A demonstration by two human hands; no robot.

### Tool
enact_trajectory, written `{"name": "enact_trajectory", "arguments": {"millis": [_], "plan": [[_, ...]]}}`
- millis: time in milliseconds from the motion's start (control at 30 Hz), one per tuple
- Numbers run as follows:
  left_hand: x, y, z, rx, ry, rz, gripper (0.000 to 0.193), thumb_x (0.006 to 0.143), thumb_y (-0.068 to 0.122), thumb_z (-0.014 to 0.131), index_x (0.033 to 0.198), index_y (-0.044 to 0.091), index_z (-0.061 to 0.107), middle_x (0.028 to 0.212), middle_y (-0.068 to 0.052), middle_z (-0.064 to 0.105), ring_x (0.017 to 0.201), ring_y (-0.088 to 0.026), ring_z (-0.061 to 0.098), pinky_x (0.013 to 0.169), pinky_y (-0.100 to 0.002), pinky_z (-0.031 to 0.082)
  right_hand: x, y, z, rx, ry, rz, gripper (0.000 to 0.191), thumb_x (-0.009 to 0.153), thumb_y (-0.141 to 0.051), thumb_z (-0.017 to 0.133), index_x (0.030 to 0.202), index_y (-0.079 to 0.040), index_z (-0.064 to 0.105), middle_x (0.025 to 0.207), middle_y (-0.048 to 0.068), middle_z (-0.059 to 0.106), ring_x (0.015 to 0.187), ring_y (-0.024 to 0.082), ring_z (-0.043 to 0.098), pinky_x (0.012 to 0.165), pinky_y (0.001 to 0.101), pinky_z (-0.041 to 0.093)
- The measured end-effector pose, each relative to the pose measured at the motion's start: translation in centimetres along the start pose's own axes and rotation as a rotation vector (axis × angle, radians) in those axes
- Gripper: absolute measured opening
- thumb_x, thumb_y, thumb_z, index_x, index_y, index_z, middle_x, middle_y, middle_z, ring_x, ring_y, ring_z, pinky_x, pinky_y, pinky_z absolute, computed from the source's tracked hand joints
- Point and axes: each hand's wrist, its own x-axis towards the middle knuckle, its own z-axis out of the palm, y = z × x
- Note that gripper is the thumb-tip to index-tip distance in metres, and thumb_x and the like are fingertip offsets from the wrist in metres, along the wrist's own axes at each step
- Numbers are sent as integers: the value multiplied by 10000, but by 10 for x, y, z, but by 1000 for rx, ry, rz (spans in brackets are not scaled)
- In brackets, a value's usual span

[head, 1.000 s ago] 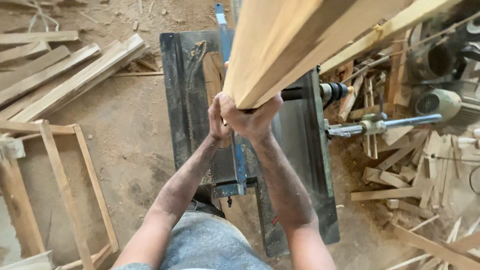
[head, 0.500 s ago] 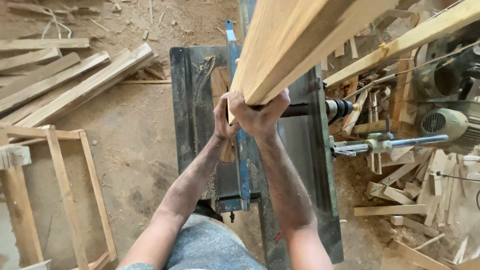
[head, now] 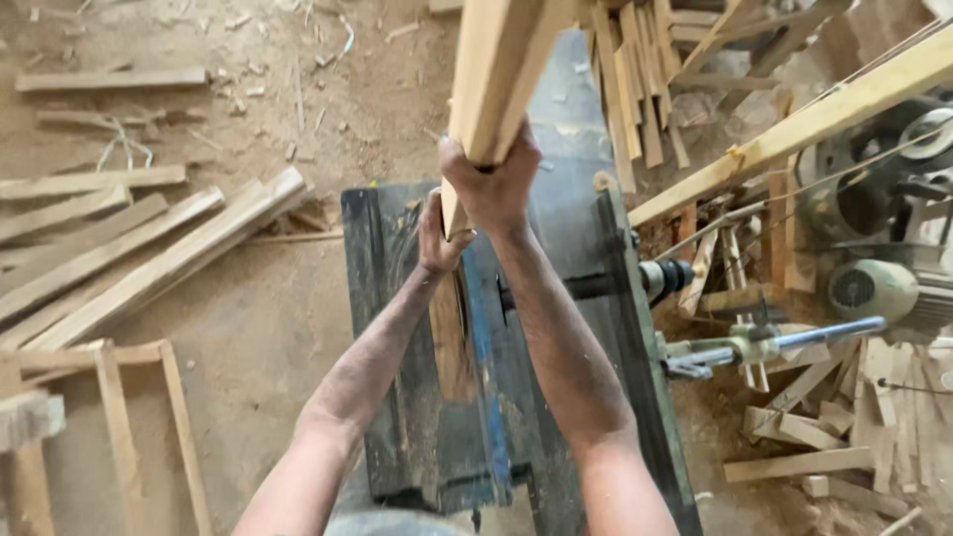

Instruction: The person picks up long wooden boards from a pile on the floor and feeds them across a jointer, running each board's edge over the cutter while holding it steady. The planed boards are then stacked on a pallet on the floor.

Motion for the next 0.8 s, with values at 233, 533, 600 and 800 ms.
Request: {"name": "enact_trajectory", "arguments": {"millis": [233, 533, 600, 800], "plan": [[73, 65, -52, -207, 58, -326, 594, 862, 438, 781, 1201, -18, 608, 1008, -109, 668, 902, -167, 634, 775, -322, 536, 41, -12, -13, -648, -199, -679, 744, 994, -191, 812, 1549, 34, 371, 1546, 258, 464, 1363, 416, 516, 1122, 522, 490], [15, 211, -180, -740, 15, -668, 385, 986, 378, 658, 1086, 7, 633, 961, -123, 676, 861, -211, 670, 785, -364, 573, -125, -41, 62, -511, -629, -926, 815, 781, -260, 866, 1417, -39, 406, 1543, 337, 360, 1441, 491, 404, 1190, 634, 358], [-21, 222, -199, -776, 60, -786, 434, 1008, 443, 620, 1090, 18, 648, 933, -134, 685, 805, -215, 662, 748, -353, 547, -151, -55, 83, -527, -669, -839, 791, 749, -196, 907, 1384, -120, 442, 1578, 281, 421, 1509, 437, 413, 1244, 594, 375], [-114, 254, -249, -666, 162, -800, 581, 957, 499, 551, 1120, -47, 663, 948, -143, 747, 802, -175, 729, 757, -311, 615, -171, -109, 112, -121, -668, -585, 880, 724, -356, 970, 1370, -37, 464, 1345, 253, 614, 1197, 331, 665, 964, 456, 611]]}}
